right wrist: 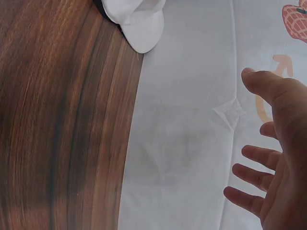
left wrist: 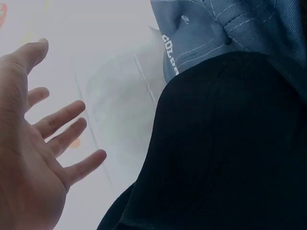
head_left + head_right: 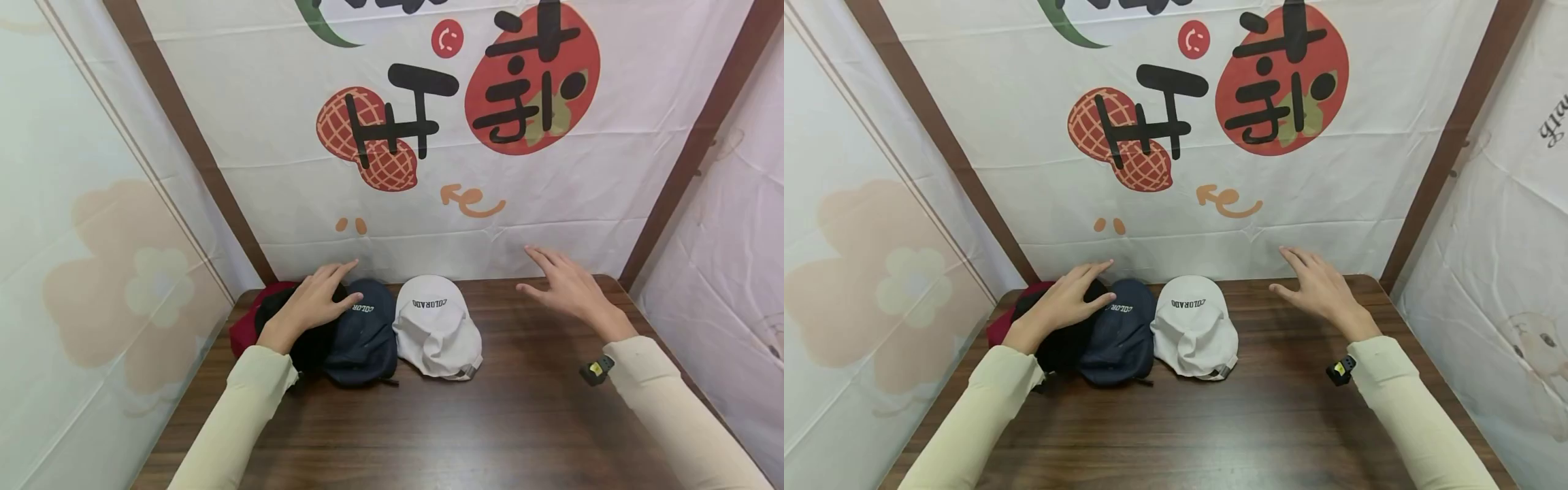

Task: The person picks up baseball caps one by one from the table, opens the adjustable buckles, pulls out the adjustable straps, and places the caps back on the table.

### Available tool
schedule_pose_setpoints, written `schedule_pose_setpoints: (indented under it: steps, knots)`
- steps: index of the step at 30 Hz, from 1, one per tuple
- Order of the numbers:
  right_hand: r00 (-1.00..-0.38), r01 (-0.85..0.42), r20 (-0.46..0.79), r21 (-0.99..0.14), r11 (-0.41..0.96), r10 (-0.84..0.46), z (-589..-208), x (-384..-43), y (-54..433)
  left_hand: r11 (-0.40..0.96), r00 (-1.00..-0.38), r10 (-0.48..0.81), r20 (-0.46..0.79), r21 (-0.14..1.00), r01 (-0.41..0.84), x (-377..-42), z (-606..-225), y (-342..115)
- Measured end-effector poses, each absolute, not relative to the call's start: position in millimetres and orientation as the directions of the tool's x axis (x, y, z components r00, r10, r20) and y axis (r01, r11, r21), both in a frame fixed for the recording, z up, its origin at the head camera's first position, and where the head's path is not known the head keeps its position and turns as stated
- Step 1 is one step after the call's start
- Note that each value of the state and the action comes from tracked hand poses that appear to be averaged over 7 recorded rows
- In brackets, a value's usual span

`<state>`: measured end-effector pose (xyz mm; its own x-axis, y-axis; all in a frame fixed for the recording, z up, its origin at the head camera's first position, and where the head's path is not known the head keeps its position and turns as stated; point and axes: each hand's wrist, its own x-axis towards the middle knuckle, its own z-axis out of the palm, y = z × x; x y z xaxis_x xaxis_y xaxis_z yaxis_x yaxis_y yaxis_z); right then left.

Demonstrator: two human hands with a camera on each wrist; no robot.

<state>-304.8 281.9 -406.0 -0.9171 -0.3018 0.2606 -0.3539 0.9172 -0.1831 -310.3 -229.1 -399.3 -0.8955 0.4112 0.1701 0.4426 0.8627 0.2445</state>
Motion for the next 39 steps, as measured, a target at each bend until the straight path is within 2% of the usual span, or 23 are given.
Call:
schedule_pose_setpoints:
  steps: [28,39]
  knots:
    - [-0.918,-0.382,0.218,-0.263,0.886,-0.331,-431,-281,248,0.796,-0.858,0.449,0.251,0.324,0.512,-296,-431,-205]
    - [-0.910,-0.413,0.191,-0.347,0.842,-0.368,-457,-272,240,0.751,-0.840,0.486,0.243,0.375,0.543,-291,-447,-190]
